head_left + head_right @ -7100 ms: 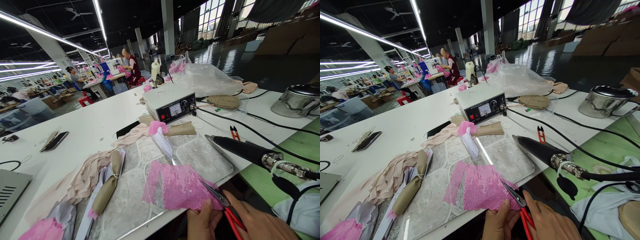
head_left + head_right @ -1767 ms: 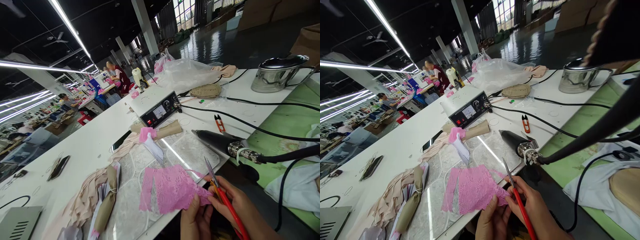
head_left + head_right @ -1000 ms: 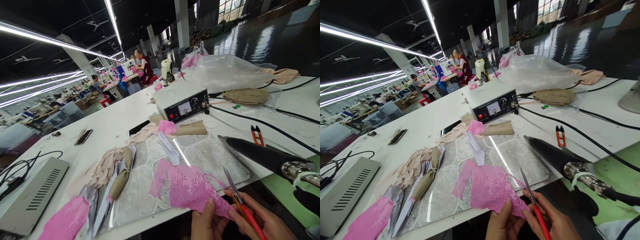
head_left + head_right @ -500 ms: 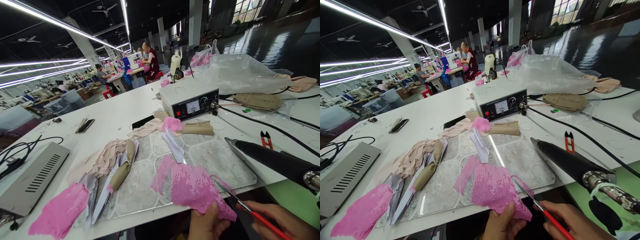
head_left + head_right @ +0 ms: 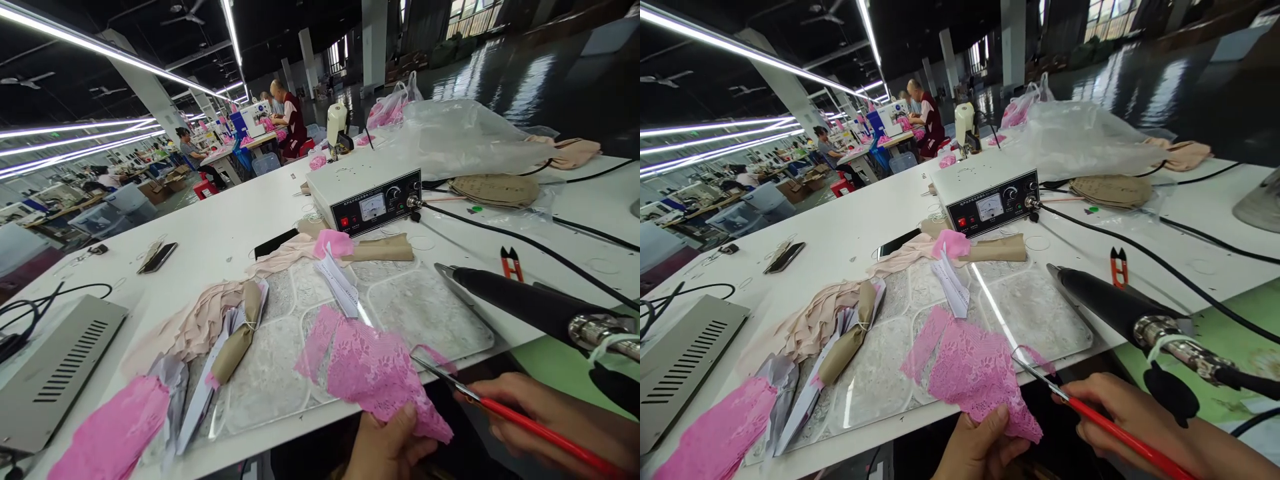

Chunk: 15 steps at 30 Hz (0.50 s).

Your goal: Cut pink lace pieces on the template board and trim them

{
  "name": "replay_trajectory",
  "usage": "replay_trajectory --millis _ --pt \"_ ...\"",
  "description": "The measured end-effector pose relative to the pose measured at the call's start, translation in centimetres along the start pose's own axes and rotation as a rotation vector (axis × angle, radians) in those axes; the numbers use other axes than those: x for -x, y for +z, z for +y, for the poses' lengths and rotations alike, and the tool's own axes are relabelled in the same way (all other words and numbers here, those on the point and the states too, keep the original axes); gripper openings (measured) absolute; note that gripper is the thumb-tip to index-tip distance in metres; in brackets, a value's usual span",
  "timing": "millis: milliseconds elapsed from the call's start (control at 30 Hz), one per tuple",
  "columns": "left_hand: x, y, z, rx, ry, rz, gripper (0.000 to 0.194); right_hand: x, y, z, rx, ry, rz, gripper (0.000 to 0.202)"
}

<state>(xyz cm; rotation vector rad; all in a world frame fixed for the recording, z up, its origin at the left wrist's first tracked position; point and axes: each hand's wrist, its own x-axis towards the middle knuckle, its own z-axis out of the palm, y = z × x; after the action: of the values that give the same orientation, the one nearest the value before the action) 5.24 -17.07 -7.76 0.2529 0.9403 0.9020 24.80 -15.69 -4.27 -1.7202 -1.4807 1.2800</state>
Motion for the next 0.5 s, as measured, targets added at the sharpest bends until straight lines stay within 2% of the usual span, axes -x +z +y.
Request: replay_trajectory --millis 100,233,500 --pt "0.3 -0.2 0.3 -0.026 -0.009 -0.002 0.052 -0.1 -1.1 -1.9 -0.1 0.028 -0.125 0.017" --pt "0.7 -0.3 0.7 -0.037 -0.018 -0.001 0.05 0.2 -1.8 -3.8 -0.113 0.088 -0.125 0.016" --pt "0.9 -0.8 0.9 -0.026 -0.023 -0.028 0.04 -0.1 -2.1 -3.7 -0.069 0.099 -0.119 0.013"
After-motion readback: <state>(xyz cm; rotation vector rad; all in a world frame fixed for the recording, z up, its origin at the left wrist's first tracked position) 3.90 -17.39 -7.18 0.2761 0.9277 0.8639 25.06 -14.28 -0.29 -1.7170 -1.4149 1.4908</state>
